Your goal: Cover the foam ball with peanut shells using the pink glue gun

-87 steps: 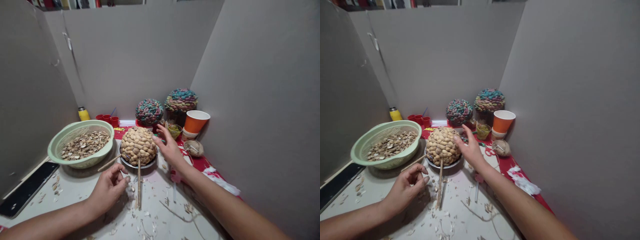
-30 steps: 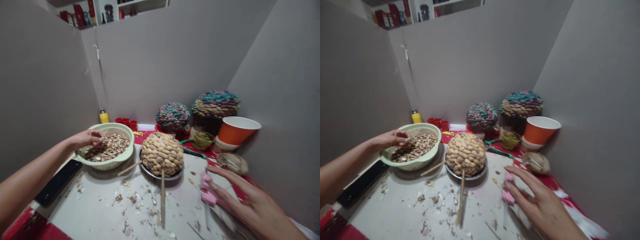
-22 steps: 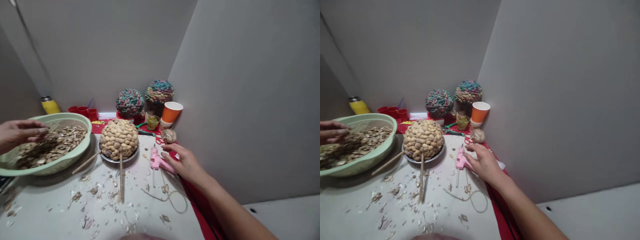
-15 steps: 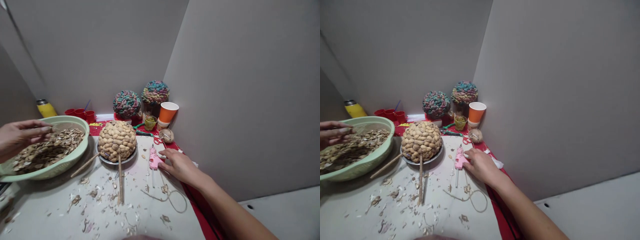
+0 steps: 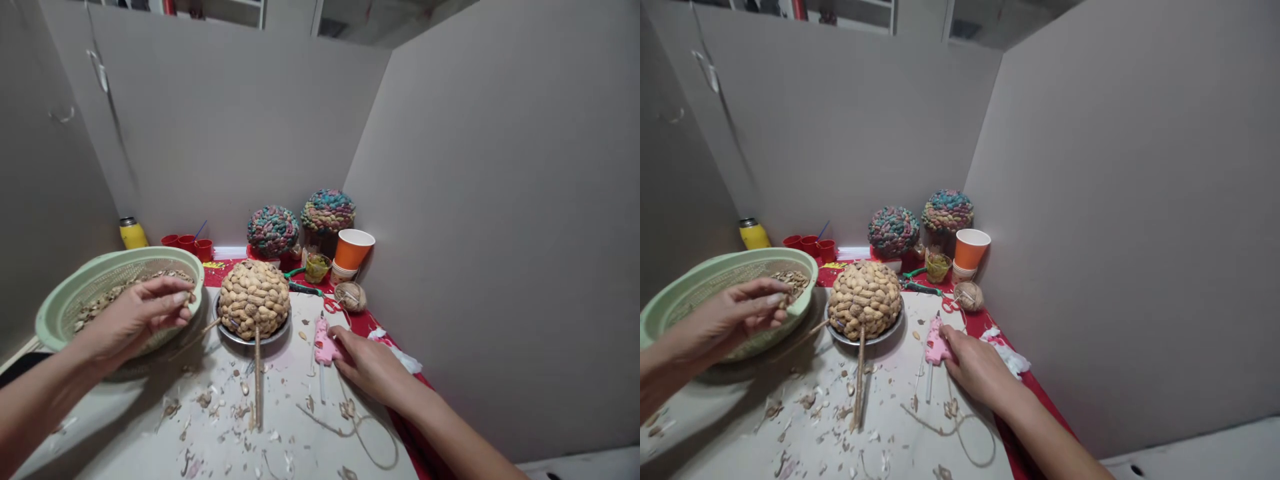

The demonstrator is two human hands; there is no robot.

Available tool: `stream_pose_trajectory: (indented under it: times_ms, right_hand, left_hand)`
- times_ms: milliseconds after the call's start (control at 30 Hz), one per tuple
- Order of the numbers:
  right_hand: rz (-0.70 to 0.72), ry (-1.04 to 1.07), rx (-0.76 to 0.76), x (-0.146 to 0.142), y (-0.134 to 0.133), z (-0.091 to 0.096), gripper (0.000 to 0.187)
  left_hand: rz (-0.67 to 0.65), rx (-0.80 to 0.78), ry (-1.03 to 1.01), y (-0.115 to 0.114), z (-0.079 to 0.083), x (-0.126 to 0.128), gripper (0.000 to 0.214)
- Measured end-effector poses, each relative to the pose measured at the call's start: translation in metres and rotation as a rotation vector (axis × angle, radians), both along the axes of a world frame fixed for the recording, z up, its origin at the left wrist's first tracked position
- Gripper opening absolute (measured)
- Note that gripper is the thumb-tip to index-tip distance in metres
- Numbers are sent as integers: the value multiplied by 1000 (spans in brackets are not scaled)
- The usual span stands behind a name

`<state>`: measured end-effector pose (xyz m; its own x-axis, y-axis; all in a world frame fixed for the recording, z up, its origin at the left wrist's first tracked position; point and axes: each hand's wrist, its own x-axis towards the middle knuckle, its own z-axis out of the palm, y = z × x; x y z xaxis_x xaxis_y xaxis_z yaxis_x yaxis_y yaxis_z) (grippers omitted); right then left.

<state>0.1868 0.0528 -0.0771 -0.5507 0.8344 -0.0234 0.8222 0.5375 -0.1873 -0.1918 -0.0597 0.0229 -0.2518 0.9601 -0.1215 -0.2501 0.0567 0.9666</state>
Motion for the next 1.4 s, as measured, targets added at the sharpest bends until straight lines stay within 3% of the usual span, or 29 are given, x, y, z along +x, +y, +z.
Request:
stream_pose_trajectory:
  times_ms: [100, 233, 400, 500, 667, 867, 1000, 1067, 1200, 1300, 1400]
  right_hand:
    - [25, 68, -6, 2, -2, 0, 31]
    - [13, 288, -102, 13, -3, 14, 29]
    - [-94, 1002, -377, 28, -2, 35, 47]
    - [-173, 1345, -558, 28, -4, 32, 54]
    - [-242, 1430, -787, 13, -15, 22, 37]
    - [-126, 1650, -621, -10, -30, 54, 41]
    - [-80, 1456, -763, -29, -38, 41, 46]
    - [-58, 1312, -746, -38, -43, 32, 48]
    - [146, 1089, -525, -53, -56, 38, 34]
    - [351, 1008, -235, -59, -61, 49, 25]
    - [475, 946, -19, -62, -60, 46, 17]
  left_hand:
    - [-100, 5, -82, 1, -9, 24, 33]
    - [-152, -26, -159, 5, -16, 46, 39]
    - [-170, -41, -215, 13, -21, 62, 42]
    - [-201, -39, -228, 18, -24, 67, 39]
    - [-252, -38, -250, 25, -31, 72, 34]
    - [-338, -36, -323, 28, -36, 76, 34]
    - [-383, -37, -341, 27, -37, 80, 35]
    - [-400, -36, -335, 26, -38, 83, 34]
    - [-402, -2, -307, 23, -39, 86, 27]
    - [-390, 3, -292, 23, -41, 85, 25]
    - [-375, 8, -287, 24, -42, 82, 24]
